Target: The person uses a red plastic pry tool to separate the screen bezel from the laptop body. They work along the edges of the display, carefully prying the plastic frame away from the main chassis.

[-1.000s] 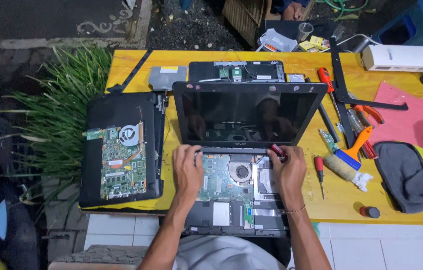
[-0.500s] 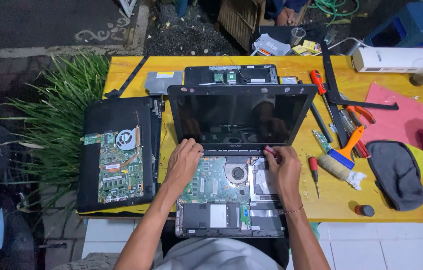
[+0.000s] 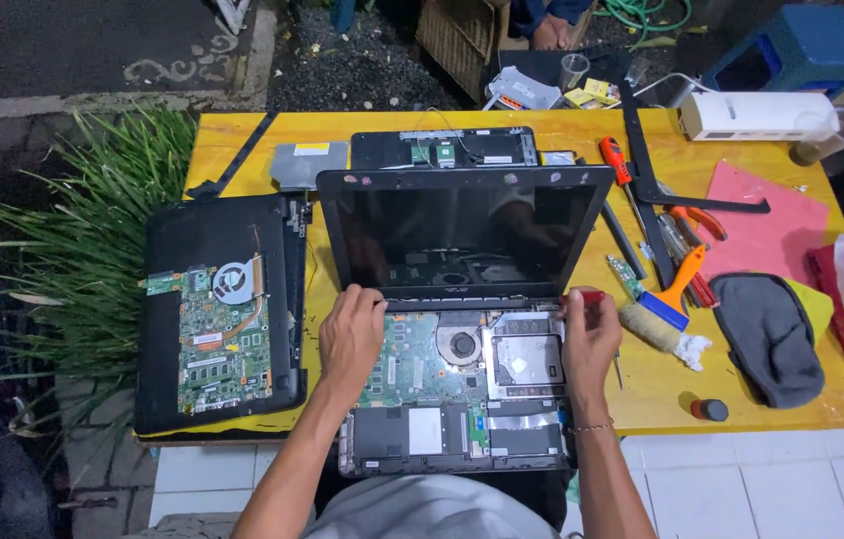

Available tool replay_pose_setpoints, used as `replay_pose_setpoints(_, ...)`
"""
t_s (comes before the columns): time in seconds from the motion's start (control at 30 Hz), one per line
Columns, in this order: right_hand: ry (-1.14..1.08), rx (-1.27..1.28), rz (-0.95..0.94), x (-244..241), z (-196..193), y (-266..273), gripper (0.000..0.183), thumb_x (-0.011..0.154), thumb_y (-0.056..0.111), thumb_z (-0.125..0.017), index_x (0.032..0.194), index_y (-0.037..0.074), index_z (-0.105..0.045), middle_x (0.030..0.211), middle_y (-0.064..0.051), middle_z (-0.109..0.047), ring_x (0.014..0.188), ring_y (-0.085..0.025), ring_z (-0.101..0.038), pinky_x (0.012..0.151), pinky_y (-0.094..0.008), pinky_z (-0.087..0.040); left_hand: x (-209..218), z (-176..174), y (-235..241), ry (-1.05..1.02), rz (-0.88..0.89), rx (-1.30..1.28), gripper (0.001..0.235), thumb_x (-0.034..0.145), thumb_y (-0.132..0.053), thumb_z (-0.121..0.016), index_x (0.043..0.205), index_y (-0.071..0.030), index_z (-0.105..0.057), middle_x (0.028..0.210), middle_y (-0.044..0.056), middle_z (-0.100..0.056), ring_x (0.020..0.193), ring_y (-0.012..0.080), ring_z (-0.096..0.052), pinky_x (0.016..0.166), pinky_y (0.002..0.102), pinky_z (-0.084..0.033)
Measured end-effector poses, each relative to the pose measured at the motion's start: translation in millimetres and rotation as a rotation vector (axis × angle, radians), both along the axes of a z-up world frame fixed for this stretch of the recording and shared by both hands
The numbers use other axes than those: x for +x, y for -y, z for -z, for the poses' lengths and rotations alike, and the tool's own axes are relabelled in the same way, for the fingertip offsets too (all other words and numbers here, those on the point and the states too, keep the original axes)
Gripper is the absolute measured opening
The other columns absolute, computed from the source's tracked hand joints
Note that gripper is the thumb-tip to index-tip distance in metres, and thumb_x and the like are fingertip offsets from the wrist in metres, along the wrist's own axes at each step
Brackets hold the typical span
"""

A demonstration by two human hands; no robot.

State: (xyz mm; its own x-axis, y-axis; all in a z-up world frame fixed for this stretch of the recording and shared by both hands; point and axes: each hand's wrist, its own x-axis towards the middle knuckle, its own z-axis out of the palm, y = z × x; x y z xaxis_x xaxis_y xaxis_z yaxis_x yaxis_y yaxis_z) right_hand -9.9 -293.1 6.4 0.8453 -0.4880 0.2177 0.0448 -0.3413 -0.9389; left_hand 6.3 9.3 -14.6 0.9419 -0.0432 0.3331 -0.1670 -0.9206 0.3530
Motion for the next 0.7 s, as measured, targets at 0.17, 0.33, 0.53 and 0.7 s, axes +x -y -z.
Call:
replay_pose_setpoints(0.17,-0.017,0.027,0.019,-1.3,9.4,1.1,0.012,0.11,0.009,-0.059,0.113,0.002,-0.069,0.089,-0.013,-0.067,0.08,-0.023,-0.067,0.084,-0.04,-0.055,-12.0,5.7,2.4,-0.012,-0.095,-0.089,0.012,0.1,-0.026,-0.063,0.1,-0.017,-0.071,0.089,0.001,-0.058,0.086,0.0218,-0.067,0.066,0.036,-0.058)
replay_pose_setpoints(0.33,0.006,0.035,0.044,-0.6,9.8,0.9,0.012,0.111,0.007,-0.058,0.114,-0.001,-0.067,0.089,-0.014,-0.067,0.081,-0.023,-0.068,0.087,-0.041,-0.055,-18.0,-3.1,9.3,-0.085,-0.172,-0.172,0.016,0.1,-0.022,-0.063,0.107,-0.016,-0.076,0.092,0.001,-0.065,0.088,0.0202,-0.069,0.067,0.035,-0.059)
replay_pose_setpoints(0.53,-0.051,0.036,0.046,-1.6,10.8,1.9,0.012,0.11,0.007,-0.059,0.115,0.0,-0.068,0.092,-0.016,-0.069,0.084,-0.026,-0.07,0.089,-0.043,-0.056,-24.5,-13.7,21.6,-0.126,-0.211,-0.244,0.024,0.097,-0.02,-0.066,0.117,-0.011,-0.076,0.099,0.006,-0.067,0.095,0.0245,-0.07,0.072,0.038,-0.059)
replay_pose_setpoints(0.7,-0.054,0.176,0.073,0.1,16.9,4.0,0.014,0.11,0.007,-0.059,0.115,-0.003,-0.067,0.094,-0.017,-0.068,0.081,-0.022,-0.07,0.084,-0.039,-0.059,-25.2,-16.4,22.9,-0.201,-0.281,-0.523,0.03,0.091,-0.017,-0.072,0.12,-0.007,-0.074,0.105,0.009,-0.069,0.085,0.0271,-0.07,0.074,0.041,-0.057)
